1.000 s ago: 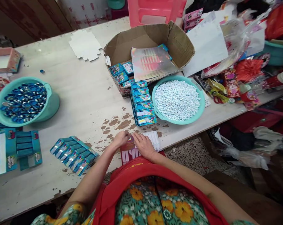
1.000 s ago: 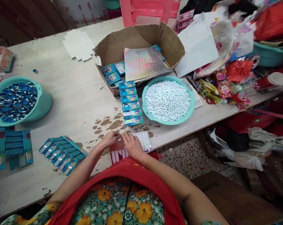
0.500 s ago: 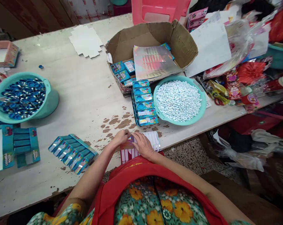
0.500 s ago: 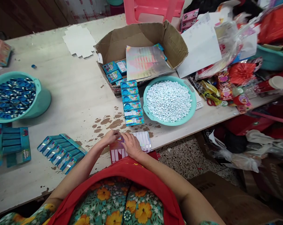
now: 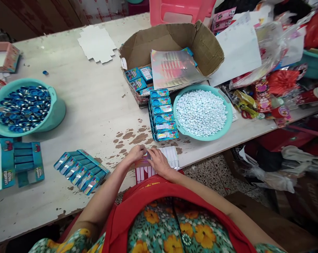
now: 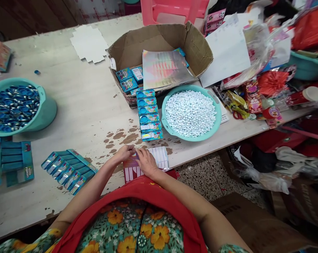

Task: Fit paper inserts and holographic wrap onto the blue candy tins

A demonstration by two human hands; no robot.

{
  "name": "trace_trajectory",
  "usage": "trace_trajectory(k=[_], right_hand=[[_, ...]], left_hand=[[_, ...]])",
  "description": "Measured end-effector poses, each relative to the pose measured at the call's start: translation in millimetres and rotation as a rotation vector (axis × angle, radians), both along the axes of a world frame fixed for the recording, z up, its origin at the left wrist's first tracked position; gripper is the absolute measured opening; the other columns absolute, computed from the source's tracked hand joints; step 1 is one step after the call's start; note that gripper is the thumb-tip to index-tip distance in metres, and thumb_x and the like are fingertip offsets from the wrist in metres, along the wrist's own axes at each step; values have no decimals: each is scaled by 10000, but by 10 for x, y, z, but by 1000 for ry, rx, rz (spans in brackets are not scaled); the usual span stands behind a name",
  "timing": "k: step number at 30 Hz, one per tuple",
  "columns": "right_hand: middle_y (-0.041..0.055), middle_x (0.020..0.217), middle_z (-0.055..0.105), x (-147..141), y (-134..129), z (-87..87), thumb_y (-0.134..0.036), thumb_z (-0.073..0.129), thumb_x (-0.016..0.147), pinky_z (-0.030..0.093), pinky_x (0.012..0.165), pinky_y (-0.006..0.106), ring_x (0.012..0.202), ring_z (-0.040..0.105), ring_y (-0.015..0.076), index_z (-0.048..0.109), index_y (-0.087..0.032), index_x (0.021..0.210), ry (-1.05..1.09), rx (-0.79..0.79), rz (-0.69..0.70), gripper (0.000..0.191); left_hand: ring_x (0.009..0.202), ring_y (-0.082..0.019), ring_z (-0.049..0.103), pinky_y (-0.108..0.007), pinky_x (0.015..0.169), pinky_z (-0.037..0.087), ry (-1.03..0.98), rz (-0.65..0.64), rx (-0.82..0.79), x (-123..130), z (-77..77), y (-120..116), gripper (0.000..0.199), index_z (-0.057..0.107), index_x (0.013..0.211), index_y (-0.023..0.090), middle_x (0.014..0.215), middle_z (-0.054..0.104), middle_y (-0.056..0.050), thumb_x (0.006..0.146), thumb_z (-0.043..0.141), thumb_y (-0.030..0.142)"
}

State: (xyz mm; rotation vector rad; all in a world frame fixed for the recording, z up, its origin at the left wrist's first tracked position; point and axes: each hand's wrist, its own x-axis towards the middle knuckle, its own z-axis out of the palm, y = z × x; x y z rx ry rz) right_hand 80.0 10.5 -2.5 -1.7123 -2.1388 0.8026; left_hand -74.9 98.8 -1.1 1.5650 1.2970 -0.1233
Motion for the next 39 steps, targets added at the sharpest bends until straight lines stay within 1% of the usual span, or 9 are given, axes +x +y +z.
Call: trace_trajectory(k=[9, 14, 17, 20, 22, 25, 28, 32, 39], right_hand=[[145, 1315, 500, 25, -35, 18, -178, 514, 858, 455, 891, 431, 1133, 479, 275, 539, -176, 1220, -76, 25, 112, 363], [93, 866, 629, 75, 10, 299, -230, 497, 892, 436, 746, 340, 853, 545, 220, 611, -173, 863, -44, 47, 161, 131], [51, 758, 600, 159, 68, 682, -253, 468, 912, 410, 696, 298, 750, 539, 180, 584, -188, 813, 85, 56, 109, 165], [20, 732, 594, 268, 163, 1121, -279, 510, 895, 405, 659, 265, 706, 541, 152, 562, -199, 784, 259, 35, -30, 146], [7, 727, 595, 334, 240, 1355, -293, 528, 885, 409, 653, 257, 692, 545, 142, 560, -203, 783, 333, 38, -121, 140], [0, 729, 596, 403, 391, 1540, -298, 541, 875, 415, 662, 263, 684, 542, 139, 568, -203, 777, 352, 60, -268, 140], [13, 768, 577, 449, 627, 1545, -307, 566, 852, 422, 690, 279, 754, 536, 158, 576, -203, 752, 308, 129, -402, 145], [54, 931, 523, 510, 1043, 1393, -325, 603, 805, 428, 803, 330, 927, 513, 195, 605, -198, 742, 269, 286, -556, 142], [54, 917, 501, 543, 1393, 1058, -285, 611, 743, 405, 845, 346, 906, 499, 193, 565, -179, 714, 256, 249, -691, 119]], left_hand=[[648, -140, 527, -228, 578, 359, 35, 15, -12, -1, -91, 10, 205, 670, 763, 136, 675, 625, -19, 734, 492, 235], [732, -188, 575, -266, 654, 395, 122, 46, 38, 32, -61, -7, 184, 669, 743, 154, 716, 643, -53, 741, 493, 207], [960, -236, 562, -311, 786, 416, 91, 159, 166, 35, 191, -45, 248, 664, 859, 168, 940, 658, -99, 820, 443, 272], [1038, -214, 539, -309, 849, 434, -329, 261, 145, 33, 618, -106, 353, 580, 1118, 194, 1101, 620, -91, 874, 402, 377], [917, -187, 574, -286, 792, 462, -577, 213, -17, 55, 902, -134, 359, 569, 1115, 186, 999, 635, -75, 849, 473, 408], [642, -118, 532, -240, 611, 458, -617, 235, -168, 142, 1189, -69, 291, 603, 864, 146, 749, 582, -28, 815, 542, 426], [540, -79, 450, -203, 512, 396, -611, 322, -79, 263, 1306, 164, 265, 570, 905, 149, 648, 496, 22, 824, 539, 400], [560, -73, 425, -194, 527, 356, -617, 294, 173, 395, 1319, 579, 194, 516, 967, 168, 652, 459, 39, 847, 510, 320], [621, -79, 405, -205, 600, 351, -578, 211, 278, 482, 1046, 922, 96, 446, 894, 179, 699, 441, 40, 856, 464, 265]])
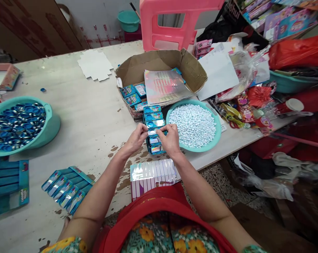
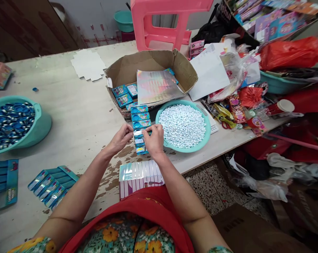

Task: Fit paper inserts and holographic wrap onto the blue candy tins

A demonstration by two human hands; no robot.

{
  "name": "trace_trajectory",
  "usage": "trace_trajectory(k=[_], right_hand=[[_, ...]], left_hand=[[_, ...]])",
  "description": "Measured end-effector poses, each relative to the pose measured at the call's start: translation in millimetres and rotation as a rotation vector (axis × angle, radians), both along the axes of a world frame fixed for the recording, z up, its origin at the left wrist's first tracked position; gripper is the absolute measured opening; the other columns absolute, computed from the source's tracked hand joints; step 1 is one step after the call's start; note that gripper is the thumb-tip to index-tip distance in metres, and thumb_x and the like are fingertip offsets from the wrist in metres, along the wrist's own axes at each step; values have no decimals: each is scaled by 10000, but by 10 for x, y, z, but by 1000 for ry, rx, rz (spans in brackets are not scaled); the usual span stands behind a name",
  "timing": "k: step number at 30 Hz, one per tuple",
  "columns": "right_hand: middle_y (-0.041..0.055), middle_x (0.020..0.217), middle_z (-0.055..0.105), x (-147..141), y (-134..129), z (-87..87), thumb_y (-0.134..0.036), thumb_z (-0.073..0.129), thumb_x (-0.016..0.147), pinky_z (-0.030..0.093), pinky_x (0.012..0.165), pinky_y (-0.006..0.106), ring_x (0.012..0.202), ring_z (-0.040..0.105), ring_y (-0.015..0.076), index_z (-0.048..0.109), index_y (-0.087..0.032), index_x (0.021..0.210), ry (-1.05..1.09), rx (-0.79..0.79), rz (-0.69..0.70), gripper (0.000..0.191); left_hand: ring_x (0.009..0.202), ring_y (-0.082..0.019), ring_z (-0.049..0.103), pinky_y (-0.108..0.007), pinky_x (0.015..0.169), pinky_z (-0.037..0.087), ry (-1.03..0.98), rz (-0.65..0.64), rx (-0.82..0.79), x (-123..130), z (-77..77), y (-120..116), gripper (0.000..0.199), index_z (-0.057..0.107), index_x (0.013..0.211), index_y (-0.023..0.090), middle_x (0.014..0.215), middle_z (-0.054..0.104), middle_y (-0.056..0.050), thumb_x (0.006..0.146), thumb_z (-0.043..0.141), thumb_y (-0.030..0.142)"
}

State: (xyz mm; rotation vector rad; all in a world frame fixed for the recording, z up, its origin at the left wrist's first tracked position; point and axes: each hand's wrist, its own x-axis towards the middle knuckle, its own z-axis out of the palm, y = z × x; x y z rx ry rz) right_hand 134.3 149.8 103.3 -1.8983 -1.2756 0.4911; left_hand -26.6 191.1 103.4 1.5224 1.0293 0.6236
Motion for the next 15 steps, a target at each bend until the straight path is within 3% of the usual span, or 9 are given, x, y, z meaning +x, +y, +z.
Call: trace_trajectory(k=[4, 7, 10, 12, 15], right_hand=[[4, 835, 533, 32, 11, -54, -309, 656, 667, 420, 698, 295, 732, 499, 152, 502, -184, 874, 113, -40, -88, 286], [-9, 775, 547, 86, 60, -43, -286, 576, 723, 421, 693, 295, 703, 508, 145, 485, -190, 834, 126, -8, -77, 173], [7, 814, 574, 122, 8, -8, -256, 523, 776, 448, 716, 296, 739, 546, 141, 489, -188, 870, 236, 63, -55, 121], [35, 953, 577, 112, -186, 5, -275, 542, 796, 463, 736, 292, 828, 558, 143, 494, -193, 965, 292, 132, -68, 193], [43, 1012, 544, 48, -724, -70, -304, 573, 818, 468, 762, 297, 859, 545, 140, 495, -203, 1031, 261, 197, -156, 248]], left_hand=[[612, -81, 411, -209, 597, 351, 3, 125, 25, 144, -276, -80, 63, 396, 900, 194, 722, 438, 40, 873, 415, 248], [605, -101, 430, -234, 607, 352, 232, 272, 58, 242, -461, -183, 63, 400, 932, 198, 722, 462, 34, 875, 389, 222], [636, -130, 475, -254, 631, 356, 436, 317, 90, 152, -581, -277, 129, 444, 936, 194, 712, 508, 19, 878, 415, 306], [700, -151, 517, -263, 653, 366, 536, 263, 95, -26, -647, -354, 217, 496, 903, 186, 761, 563, -14, 891, 386, 372], [824, -196, 553, -276, 686, 387, 722, -38, -21, -338, -772, -532, 303, 583, 865, 174, 879, 613, -70, 842, 451, 445]])
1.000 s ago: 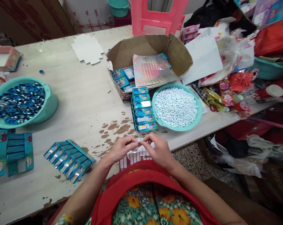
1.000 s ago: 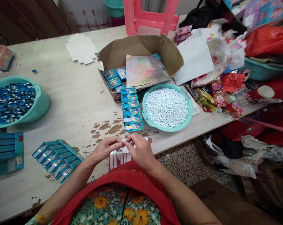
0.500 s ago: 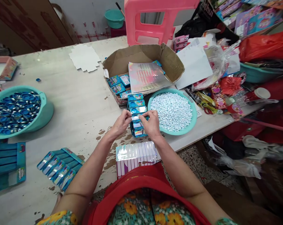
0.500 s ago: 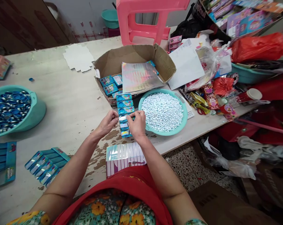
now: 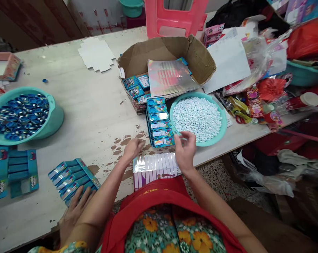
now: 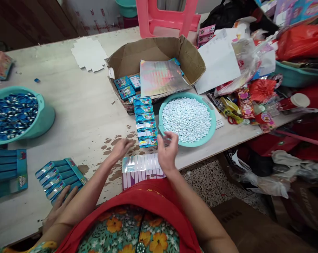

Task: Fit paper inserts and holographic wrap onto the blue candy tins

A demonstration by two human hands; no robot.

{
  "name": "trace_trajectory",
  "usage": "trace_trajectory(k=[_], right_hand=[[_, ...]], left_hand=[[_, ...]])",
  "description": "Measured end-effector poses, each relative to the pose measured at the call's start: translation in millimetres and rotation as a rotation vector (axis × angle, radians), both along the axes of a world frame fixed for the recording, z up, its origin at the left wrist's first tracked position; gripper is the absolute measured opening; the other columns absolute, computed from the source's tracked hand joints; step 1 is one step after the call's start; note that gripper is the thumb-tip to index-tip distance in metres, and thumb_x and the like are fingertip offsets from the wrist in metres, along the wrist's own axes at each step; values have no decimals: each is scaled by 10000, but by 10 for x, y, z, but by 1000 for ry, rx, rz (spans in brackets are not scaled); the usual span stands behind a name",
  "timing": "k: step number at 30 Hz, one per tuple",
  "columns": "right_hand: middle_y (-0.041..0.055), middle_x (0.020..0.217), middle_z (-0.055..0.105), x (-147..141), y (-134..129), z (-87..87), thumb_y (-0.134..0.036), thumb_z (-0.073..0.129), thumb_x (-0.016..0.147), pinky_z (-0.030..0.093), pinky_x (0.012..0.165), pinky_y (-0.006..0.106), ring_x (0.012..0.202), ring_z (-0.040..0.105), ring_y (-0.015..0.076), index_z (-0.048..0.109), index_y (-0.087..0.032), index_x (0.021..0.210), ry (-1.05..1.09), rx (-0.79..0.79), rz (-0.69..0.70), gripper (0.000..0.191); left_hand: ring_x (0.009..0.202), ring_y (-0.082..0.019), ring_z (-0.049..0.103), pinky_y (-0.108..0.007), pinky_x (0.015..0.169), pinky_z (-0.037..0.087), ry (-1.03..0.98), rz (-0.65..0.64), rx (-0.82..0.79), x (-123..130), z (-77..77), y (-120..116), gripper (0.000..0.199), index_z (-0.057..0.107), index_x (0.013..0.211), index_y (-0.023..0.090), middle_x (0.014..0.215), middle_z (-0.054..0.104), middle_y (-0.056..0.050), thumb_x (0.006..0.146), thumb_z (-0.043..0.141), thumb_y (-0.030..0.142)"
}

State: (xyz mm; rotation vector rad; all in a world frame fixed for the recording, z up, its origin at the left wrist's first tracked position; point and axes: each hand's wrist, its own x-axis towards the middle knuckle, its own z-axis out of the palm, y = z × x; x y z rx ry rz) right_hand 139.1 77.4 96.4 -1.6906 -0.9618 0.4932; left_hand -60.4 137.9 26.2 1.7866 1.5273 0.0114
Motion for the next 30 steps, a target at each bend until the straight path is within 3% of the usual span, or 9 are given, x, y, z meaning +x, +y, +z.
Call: trace_trajectory(k=[3, 6, 8, 10, 12, 14, 17, 23, 30], right_hand=[[23, 897, 541, -82, -582, -231, -292, 577, 827, 474, 718, 293, 769, 538, 132, 523, -193, 971, -28, -107, 100, 183], [21, 844, 564, -146, -907, -524, -286, 538, 849, 478, 666, 285, 720, 543, 135, 559, -184, 914, -33, -303, 329, 122], [31, 860, 585, -188, -947, -694, -286, 502, 867, 485, 672, 291, 742, 558, 145, 576, -184, 918, -52, -376, 459, 136], [62, 964, 603, -243, -896, -828, -293, 495, 873, 483, 754, 328, 872, 568, 179, 592, -188, 973, -155, -391, 565, 175], [91, 1096, 597, -308, -812, -929, -337, 536, 859, 443, 851, 395, 1026, 528, 235, 599, -200, 1057, -317, -432, 659, 248], [96, 1141, 600, -364, -733, -997, -412, 591, 827, 394, 897, 449, 1076, 498, 276, 598, -217, 1116, -451, -519, 730, 349], [72, 1072, 637, -408, -655, -1019, -480, 626, 792, 346, 926, 467, 1035, 510, 275, 618, -235, 1102, -531, -576, 780, 394], [72, 1153, 592, -525, -576, -868, -387, 609, 833, 328, 940, 415, 1061, 474, 251, 588, -262, 1173, -627, -358, 788, 363], [117, 1274, 539, -697, -654, -856, -228, 487, 893, 309, 987, 444, 1132, 436, 264, 457, -165, 1327, -851, -261, 935, 439]], left_hand=[[1017, -279, 519, -300, 742, 398, 196, -226, -162, -201, -152, -223, 334, 633, 879, 183, 1045, 598, -111, 641, 678, 414], [1021, -286, 525, -300, 732, 396, 273, -272, -216, -271, -271, -393, 196, 641, 802, 174, 1036, 606, -121, 642, 650, 287], [886, -232, 573, -275, 671, 390, 254, -264, -265, -291, -315, -454, 162, 638, 826, 174, 936, 637, -97, 715, 564, 266], [784, -194, 582, -258, 621, 376, 219, -215, -283, -319, -334, -484, 269, 611, 979, 173, 889, 652, -74, 765, 513, 302], [762, -182, 578, -249, 604, 363, 159, -169, -306, -356, -330, -498, 376, 563, 1095, 164, 908, 655, -69, 777, 508, 356], [758, -178, 572, -241, 596, 350, 85, -178, -357, -394, -305, -506, 380, 586, 1060, 159, 899, 654, -63, 753, 537, 377], [714, -162, 551, -231, 577, 325, 24, -224, -402, -436, -231, -504, 261, 648, 908, 156, 805, 646, -38, 724, 553, 315], [605, -124, 463, -232, 555, 276, -43, -216, -269, -428, -94, -449, 266, 637, 717, 135, 640, 572, -16, 800, 440, 292], [587, -122, 437, -228, 549, 262, 5, -178, -197, -358, -144, -457, 237, 593, 679, 150, 625, 557, -15, 799, 426, 269]])
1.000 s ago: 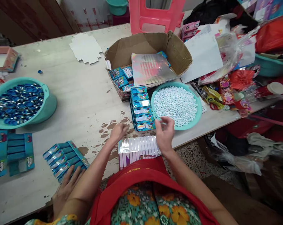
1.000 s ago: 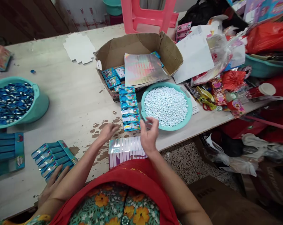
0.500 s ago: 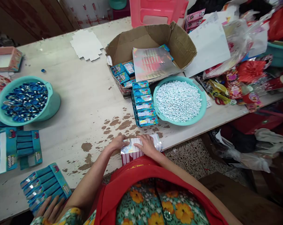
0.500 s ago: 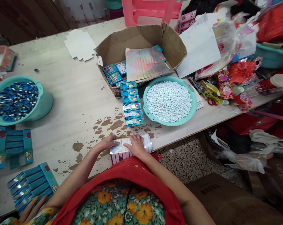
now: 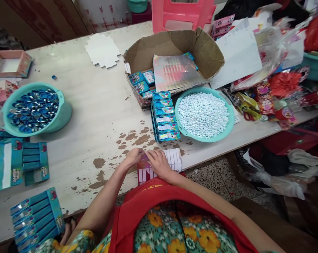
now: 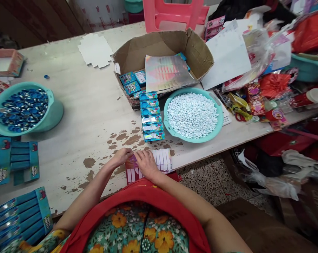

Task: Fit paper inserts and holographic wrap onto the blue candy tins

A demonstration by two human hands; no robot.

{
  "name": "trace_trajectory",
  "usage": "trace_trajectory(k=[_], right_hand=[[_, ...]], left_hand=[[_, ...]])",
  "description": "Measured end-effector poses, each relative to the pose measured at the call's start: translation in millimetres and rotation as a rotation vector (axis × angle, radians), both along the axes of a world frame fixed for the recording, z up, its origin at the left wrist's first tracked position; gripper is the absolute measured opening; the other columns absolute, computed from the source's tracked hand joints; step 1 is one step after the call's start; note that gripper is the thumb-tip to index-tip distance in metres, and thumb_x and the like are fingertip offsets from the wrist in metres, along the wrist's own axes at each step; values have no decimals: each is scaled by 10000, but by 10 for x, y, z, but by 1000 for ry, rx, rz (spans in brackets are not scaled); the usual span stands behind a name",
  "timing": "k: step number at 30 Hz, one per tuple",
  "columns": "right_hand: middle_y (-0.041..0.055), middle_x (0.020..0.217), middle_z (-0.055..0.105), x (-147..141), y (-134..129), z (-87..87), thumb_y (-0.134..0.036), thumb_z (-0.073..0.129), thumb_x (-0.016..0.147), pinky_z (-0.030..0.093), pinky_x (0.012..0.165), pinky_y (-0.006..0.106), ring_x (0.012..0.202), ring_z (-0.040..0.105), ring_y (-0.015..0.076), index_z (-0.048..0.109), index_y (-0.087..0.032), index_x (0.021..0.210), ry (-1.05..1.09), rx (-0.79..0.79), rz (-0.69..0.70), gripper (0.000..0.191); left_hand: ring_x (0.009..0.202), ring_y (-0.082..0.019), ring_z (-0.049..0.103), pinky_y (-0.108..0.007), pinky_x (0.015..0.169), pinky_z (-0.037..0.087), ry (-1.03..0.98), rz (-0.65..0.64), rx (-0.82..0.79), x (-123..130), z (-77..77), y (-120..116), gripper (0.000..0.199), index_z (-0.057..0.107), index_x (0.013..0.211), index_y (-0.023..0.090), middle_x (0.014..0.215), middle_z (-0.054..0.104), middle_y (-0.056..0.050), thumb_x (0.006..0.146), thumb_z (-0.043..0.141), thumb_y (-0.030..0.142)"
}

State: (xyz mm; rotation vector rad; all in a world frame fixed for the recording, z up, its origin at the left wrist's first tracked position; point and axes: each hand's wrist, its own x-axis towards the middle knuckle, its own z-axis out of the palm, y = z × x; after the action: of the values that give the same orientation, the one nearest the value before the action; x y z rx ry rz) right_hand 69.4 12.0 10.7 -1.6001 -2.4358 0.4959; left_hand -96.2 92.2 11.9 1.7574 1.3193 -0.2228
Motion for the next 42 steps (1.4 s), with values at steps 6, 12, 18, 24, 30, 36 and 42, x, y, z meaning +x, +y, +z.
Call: trace_trajectory(k=[6, 12, 18, 24, 30, 36, 42], right_hand=[[103, 1414, 428, 36, -53, -26, -120, 402, 894, 286, 1015, 472, 1249, 364, 286, 435, -151, 1346, -90, 48, 72, 454], [112, 1418, 422, -13, -4, -112, -168, 456, 878, 313, 1014, 468, 1233, 389, 287, 404, -144, 1369, -39, -46, 8, 494], [118, 1389, 454, -8, -25, -119, -119, 435, 873, 274, 1044, 488, 1236, 379, 278, 423, -151, 1352, -15, -39, 34, 480], [101, 1338, 487, 29, -28, -41, -180, 474, 879, 298, 1029, 440, 1201, 395, 258, 536, -186, 1232, 69, -27, 4, 359], [128, 1257, 528, -47, 26, -59, -234, 499, 876, 373, 932, 424, 1115, 441, 278, 468, -177, 1310, 43, -99, -94, 439], [125, 1291, 514, -36, 13, -91, -204, 516, 858, 398, 923, 397, 1111, 464, 270, 428, -160, 1344, 26, -135, -40, 496], [130, 1400, 435, -36, -19, -155, -110, 453, 854, 381, 956, 426, 1227, 416, 277, 384, -172, 1380, -43, -149, 32, 534]], left_hand=[[564, -119, 423, -232, 541, 256, -6, 30, -14, -1, -39, 7, 241, 598, 679, 147, 603, 547, -13, 795, 431, 276], [552, -114, 406, -240, 539, 267, -85, 69, -97, 11, -1, 36, 229, 597, 653, 141, 563, 504, 10, 768, 442, 264], [559, -112, 400, -236, 539, 283, -130, 146, -123, -5, -70, 26, 200, 587, 640, 137, 554, 486, 18, 733, 460, 260], [569, -114, 419, -234, 540, 294, -131, 171, -130, -20, -143, 30, 187, 581, 669, 138, 582, 500, 15, 728, 459, 267], [560, -113, 405, -238, 536, 281, -122, 160, -126, -3, -115, 45, 199, 571, 634, 143, 564, 479, 14, 723, 459, 281], [570, -112, 421, -228, 533, 300, -121, 183, -128, -12, -183, 33, 201, 577, 650, 141, 579, 497, 10, 728, 458, 283], [573, -114, 418, -230, 533, 299, -128, 197, -133, -19, -223, 39, 189, 592, 667, 134, 584, 509, 7, 709, 467, 270]])
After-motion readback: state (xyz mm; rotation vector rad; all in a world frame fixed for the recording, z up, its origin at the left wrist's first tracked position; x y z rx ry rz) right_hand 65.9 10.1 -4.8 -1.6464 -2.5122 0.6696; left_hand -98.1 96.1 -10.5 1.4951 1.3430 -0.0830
